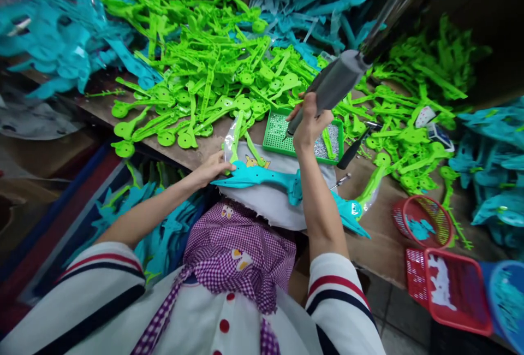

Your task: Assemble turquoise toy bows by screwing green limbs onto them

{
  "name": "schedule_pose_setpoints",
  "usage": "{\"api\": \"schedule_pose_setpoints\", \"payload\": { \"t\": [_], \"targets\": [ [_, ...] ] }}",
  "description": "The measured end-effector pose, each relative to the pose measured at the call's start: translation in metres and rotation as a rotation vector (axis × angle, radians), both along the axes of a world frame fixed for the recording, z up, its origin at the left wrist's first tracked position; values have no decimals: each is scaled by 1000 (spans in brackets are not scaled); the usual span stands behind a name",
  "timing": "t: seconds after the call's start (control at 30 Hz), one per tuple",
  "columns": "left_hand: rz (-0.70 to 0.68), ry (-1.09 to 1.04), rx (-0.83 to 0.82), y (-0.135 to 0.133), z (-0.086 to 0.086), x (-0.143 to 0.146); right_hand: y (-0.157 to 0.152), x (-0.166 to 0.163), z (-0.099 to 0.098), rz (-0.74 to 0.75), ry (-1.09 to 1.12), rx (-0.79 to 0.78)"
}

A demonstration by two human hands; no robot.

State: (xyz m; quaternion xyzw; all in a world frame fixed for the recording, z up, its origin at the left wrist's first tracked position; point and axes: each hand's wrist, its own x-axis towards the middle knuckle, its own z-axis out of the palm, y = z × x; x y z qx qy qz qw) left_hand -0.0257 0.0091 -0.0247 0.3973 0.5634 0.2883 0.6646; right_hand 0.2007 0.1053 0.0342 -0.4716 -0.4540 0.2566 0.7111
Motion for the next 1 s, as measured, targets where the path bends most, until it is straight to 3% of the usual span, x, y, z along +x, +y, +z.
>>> {"api": "schedule_pose_setpoints", "payload": {
  "t": [0.1, 0.27, 0.43, 0.63, 0.83, 0.93, 1.0],
  "targets": [
    [3, 14, 44, -2, -1, 3, 21, -5, -8, 28, 6, 9],
    [32, -16, -14, -2, -1, 5, 32, -9, -26, 113, 20, 34],
    [24, -64, -9, -2, -4, 3, 37, -6, -34, 59, 10, 81],
    [3, -134, -64, 1, -6, -2, 39, -6, -39, 57, -48, 8],
    [-38, -193, -82, 2, -5, -6, 27, -1, -14, -42, 24, 58],
    [-28, -189, -44, 2, -7, -5, -3, -11, 7, -25, 64, 123],
    [-23, -200, -30, 2, -8, -4, -32, -27, 16, 67, 90, 136]
  ]
}}
